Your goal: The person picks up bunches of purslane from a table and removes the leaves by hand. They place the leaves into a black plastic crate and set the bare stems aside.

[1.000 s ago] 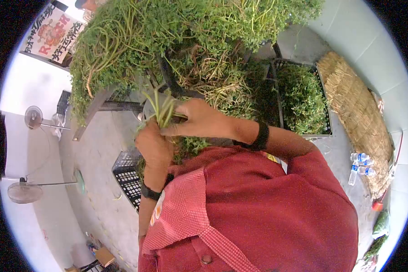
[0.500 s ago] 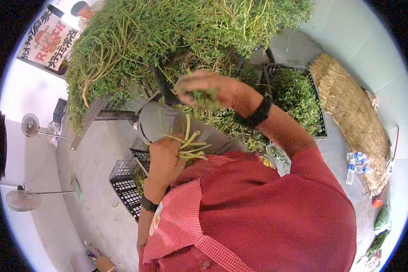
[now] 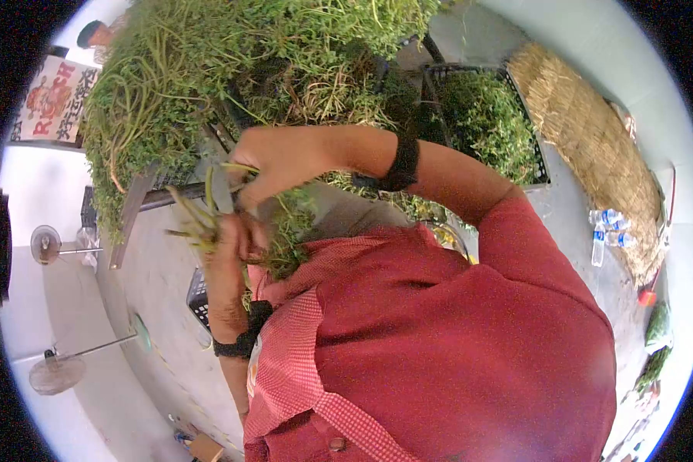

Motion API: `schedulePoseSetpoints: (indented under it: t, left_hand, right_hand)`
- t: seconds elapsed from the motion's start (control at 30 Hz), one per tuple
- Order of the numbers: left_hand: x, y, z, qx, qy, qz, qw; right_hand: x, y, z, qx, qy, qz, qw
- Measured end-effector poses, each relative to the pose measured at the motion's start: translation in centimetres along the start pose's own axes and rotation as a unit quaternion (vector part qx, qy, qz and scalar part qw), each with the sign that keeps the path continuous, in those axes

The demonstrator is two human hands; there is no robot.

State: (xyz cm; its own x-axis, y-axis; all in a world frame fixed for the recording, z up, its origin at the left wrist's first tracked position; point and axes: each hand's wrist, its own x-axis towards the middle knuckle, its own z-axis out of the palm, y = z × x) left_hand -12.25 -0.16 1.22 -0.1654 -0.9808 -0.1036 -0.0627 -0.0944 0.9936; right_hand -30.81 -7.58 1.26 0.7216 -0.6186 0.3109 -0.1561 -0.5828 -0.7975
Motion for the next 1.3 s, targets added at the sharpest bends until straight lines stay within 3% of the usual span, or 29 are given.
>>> schedulePoseSetpoints:
  t: [0.03,0.07,0.1,0.17,0.23,0.27,0.3,0.37,0.4,0.43,0.47,0.57,0.6,0.63,0.67,0.73,0.8,0.9,0.93,1.0,1.03,1.1,1.13,1.2,1.3]
  left_hand:
    - [0.4,-0.4,-0.5,0.003,-0.004,-0.004,1.000]
    - [0.9,-1.0,-1.4,-0.043,-0.006,0.050,0.998]
    - [1.2,-1.1,-1.6,-0.089,-0.008,0.101,0.991]
    - [0.9,-0.4,-1.6,-0.110,-0.018,0.126,0.986]
    - [0.8,0.7,-1.9,-0.292,-0.075,0.108,0.947]
    - [0.8,1.2,-2.2,-0.310,-0.097,0.108,0.939]
    - [1.1,1.2,-2.9,-0.309,-0.095,0.113,0.939]
    - [1.6,0.8,-4.1,-0.429,-0.132,0.096,0.889]
    - [1.5,0.8,-4.1,-0.430,-0.129,0.095,0.888]
    - [1.6,0.8,-4.0,-0.457,-0.099,0.084,0.880]
    - [1.7,0.9,-4.0,-0.482,-0.070,0.074,0.870]
    - [2.4,0.4,-4.0,-0.502,-0.051,0.077,0.860]
    - [2.7,0.3,-3.8,-0.500,-0.051,0.073,0.861]
    - [3.1,0.1,-3.7,-0.521,-0.083,0.080,0.845]
    - [3.4,0.0,-3.6,-0.542,-0.116,0.091,0.827]
    - [3.8,-0.7,-4.0,-0.540,-0.113,0.079,0.830]
    - [3.8,-0.8,-4.2,-0.539,-0.106,0.068,0.833]
    - [3.7,-0.7,-3.8,-0.567,-0.068,0.063,0.819]
    - [3.7,-0.8,-3.9,-0.561,-0.064,0.063,0.823]
    - [3.5,-0.9,-4.2,-0.556,-0.056,0.063,0.827]
    - [3.4,-0.8,-4.3,-0.559,-0.061,0.061,0.825]
    - [3.5,-0.9,-4.4,-0.564,-0.066,0.062,0.821]
    - [3.6,-0.9,-4.4,-0.557,-0.066,0.062,0.825]
    - [3.6,-1.1,-4.4,-0.551,-0.068,0.060,0.830]
    - [3.8,-1.3,-4.4,-0.548,-0.064,0.069,0.831]
  right_hand:
    - [0.3,0.0,-0.1,-0.059,0.044,0.005,0.997]
    - [0.4,-0.3,-0.1,-0.147,0.088,0.041,0.984]
    - [0.7,0.8,-0.1,-0.142,0.092,0.043,0.985]
    - [1.1,4.5,-1.1,-0.250,0.328,0.045,0.910]
    - [-1.4,6.4,-4.8,-0.170,0.353,0.181,0.902]
    - [-3.7,11.2,-6.5,-0.215,0.407,0.108,0.881]
    - [-6.4,10.9,-8.4,-0.265,0.391,0.244,0.847]
    - [-13.5,15.4,-12.0,-0.343,0.460,0.264,0.775]
    - [-16.7,16.3,-13.5,-0.482,0.430,0.294,0.704]
    - [-20.3,18.1,-15.2,-0.450,0.376,0.416,0.696]
    - [-24.3,20.9,-15.7,-0.577,0.304,0.411,0.637]
    - [-24.5,17.9,-14.6,-0.573,0.315,0.340,0.676]
    - [-22.1,15.7,-14.1,-0.423,0.291,0.374,0.772]
    - [-20.8,17.2,-12.6,-0.202,0.281,0.214,0.913]
    - [-19.0,18.6,-11.4,0.035,0.248,0.030,0.968]
    - [-10.5,9.7,-5.9,-0.089,0.194,0.144,0.966]
    - [-5.0,4.2,-2.1,-0.130,0.186,-0.016,0.974]
    - [-0.1,4.3,2.2,-0.147,0.204,-0.152,0.956]
    - [0.6,4.8,2.6,-0.147,0.202,-0.153,0.956]
    - [1.5,5.7,3.2,-0.108,0.079,-0.153,0.979]
    - [1.4,5.3,3.1,-0.107,0.075,-0.153,0.979]
    - [0.8,4.4,2.7,-0.095,-0.003,0.021,0.995]
    - [0.6,4.5,2.9,-0.096,-0.006,0.021,0.995]
    - [0.1,4.8,3.7,0.074,0.055,0.024,0.995]
    - [-0.4,5.0,3.9,0.123,0.039,0.019,0.991]
